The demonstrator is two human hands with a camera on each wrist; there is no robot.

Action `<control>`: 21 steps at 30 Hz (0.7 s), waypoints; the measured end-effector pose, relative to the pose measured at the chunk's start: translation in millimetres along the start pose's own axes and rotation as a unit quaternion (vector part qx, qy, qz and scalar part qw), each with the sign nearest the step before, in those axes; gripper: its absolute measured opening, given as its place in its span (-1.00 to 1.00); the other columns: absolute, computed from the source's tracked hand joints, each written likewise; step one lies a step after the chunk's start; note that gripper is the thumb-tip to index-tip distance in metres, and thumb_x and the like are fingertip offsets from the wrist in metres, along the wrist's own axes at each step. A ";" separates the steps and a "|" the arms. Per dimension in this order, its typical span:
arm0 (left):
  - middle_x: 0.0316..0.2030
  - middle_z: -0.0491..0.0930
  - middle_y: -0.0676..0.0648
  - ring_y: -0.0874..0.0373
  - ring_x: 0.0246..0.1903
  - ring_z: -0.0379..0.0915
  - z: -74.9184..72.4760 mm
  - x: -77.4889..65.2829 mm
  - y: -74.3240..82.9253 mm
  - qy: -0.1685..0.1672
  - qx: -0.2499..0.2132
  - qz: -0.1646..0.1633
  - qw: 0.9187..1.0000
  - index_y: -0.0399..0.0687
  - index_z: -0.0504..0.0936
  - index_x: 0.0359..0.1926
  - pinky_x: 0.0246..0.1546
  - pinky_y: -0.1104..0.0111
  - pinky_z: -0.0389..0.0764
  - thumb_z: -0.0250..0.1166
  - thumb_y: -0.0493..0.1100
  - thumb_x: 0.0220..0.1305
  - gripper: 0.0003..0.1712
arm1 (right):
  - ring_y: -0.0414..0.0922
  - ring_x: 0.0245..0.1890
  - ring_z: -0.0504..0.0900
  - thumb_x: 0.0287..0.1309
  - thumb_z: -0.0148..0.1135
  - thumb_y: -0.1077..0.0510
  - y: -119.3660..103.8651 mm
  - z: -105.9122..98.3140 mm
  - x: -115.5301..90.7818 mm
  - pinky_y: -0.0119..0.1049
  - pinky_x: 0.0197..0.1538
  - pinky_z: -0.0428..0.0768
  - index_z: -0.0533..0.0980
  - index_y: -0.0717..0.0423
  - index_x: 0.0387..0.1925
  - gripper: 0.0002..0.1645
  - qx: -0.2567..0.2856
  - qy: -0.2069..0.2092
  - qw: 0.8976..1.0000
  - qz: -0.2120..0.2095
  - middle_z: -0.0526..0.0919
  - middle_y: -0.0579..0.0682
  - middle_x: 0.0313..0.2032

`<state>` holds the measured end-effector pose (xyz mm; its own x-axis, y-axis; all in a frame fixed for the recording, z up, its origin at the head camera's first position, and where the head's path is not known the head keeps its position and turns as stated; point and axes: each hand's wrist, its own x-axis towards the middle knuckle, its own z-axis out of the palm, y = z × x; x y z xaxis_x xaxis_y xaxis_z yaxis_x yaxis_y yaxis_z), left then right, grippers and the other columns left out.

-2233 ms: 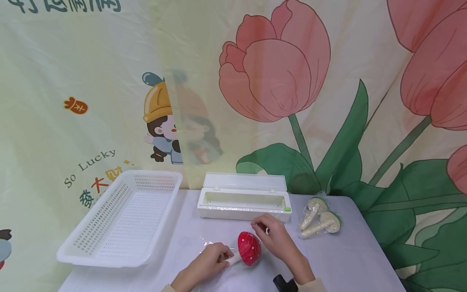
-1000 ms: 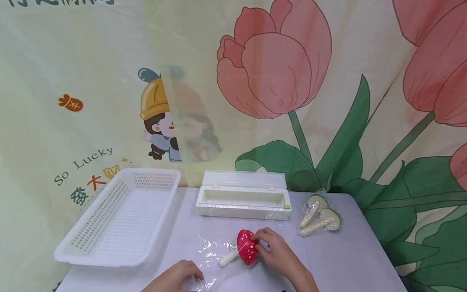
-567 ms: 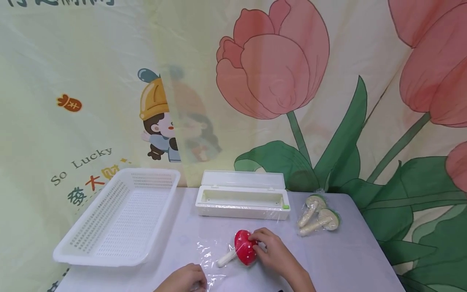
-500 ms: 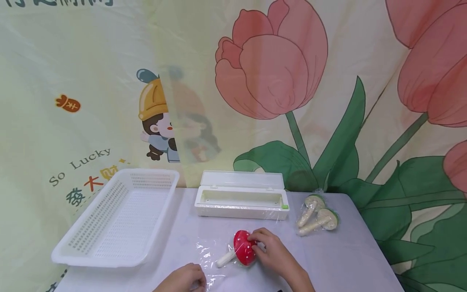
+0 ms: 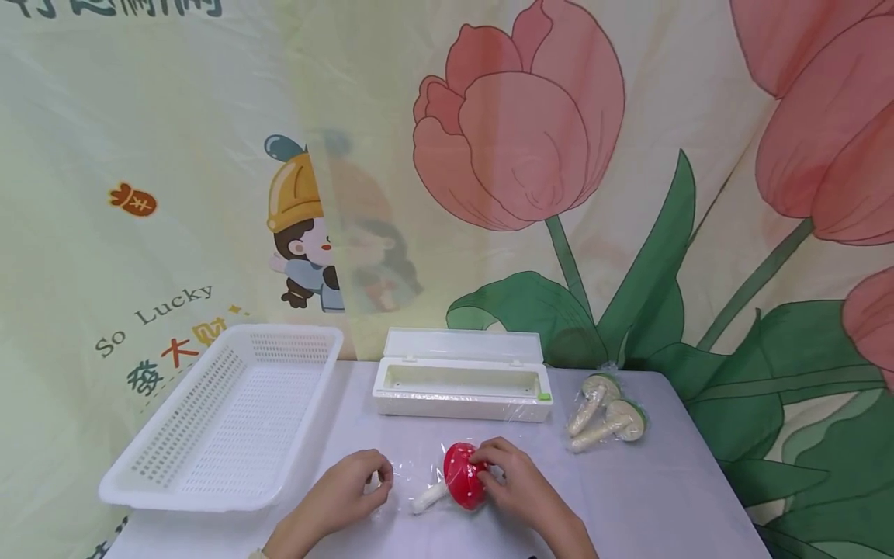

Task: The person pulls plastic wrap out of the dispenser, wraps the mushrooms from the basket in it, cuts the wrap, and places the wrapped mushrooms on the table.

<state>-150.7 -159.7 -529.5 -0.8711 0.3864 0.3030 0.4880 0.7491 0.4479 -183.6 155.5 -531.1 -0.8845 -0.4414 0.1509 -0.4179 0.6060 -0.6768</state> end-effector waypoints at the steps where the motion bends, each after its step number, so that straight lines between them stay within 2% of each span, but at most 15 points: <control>1: -0.45 0.50 0.29 0.40 -0.38 0.39 0.8 6.0 -0.4 0.002 0.005 -0.004 1.000 0.22 0.58 -0.45 -0.39 0.50 0.49 0.36 -0.23 0.11 -0.81 | -0.14 -0.07 0.66 0.23 0.43 0.18 0.0 0.3 0.0 -0.40 -0.20 0.64 0.69 -0.17 -0.06 -0.74 0.003 0.001 1.000 -0.001 0.65 -0.17 -0.02; 7: -0.48 0.50 0.25 0.38 -0.41 0.38 12.0 40.5 -4.2 0.005 0.051 -0.007 0.999 0.15 0.60 -0.45 -0.44 0.47 0.47 0.35 -0.21 0.15 -0.86 | -0.14 -0.09 0.63 0.22 0.45 0.13 0.5 1.8 0.6 -0.38 -0.21 0.64 0.68 -0.17 -0.07 -0.75 0.014 0.006 1.000 -0.003 0.64 -0.15 -0.01; 12: -0.52 0.45 0.22 0.36 -0.47 0.32 28.7 61.8 -10.4 -0.030 0.068 -0.019 0.997 0.10 0.63 -0.45 -0.46 0.47 0.44 0.36 -0.19 0.19 -0.89 | -0.16 -0.12 0.61 0.21 0.44 0.18 1.4 4.3 1.2 -0.40 -0.23 0.63 0.68 -0.12 -0.09 -0.76 0.017 0.012 1.000 -0.013 0.64 -0.12 -0.03; 17: -0.57 0.38 0.20 0.34 -0.52 0.26 46.4 72.3 -12.5 -0.067 0.066 -0.036 0.995 0.12 0.60 -0.50 -0.50 0.48 0.39 0.37 -0.20 0.20 -0.82 | -0.19 -0.15 0.61 0.20 0.45 0.19 0.8 5.3 2.3 -0.41 -0.25 0.62 0.68 -0.14 -0.12 -0.77 0.012 0.020 1.000 -0.011 0.64 -0.13 -0.05; 21: -0.57 0.39 0.18 0.31 -0.53 0.29 50.5 71.7 -12.2 -0.068 0.078 -0.053 0.993 0.11 0.58 -0.53 -0.52 0.44 0.39 0.39 -0.18 0.17 -0.81 | -0.20 -0.17 0.59 0.20 0.46 0.16 -0.8 6.0 3.9 -0.39 -0.26 0.62 0.67 -0.14 -0.15 -0.80 0.011 0.029 0.999 -0.011 0.62 -0.15 -0.09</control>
<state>-221.9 -113.9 -555.8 -0.9215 0.3622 0.1404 0.3885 0.8593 0.3327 -185.5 149.3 -534.3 -0.8860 -0.4152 0.2063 -0.4328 0.5812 -0.6891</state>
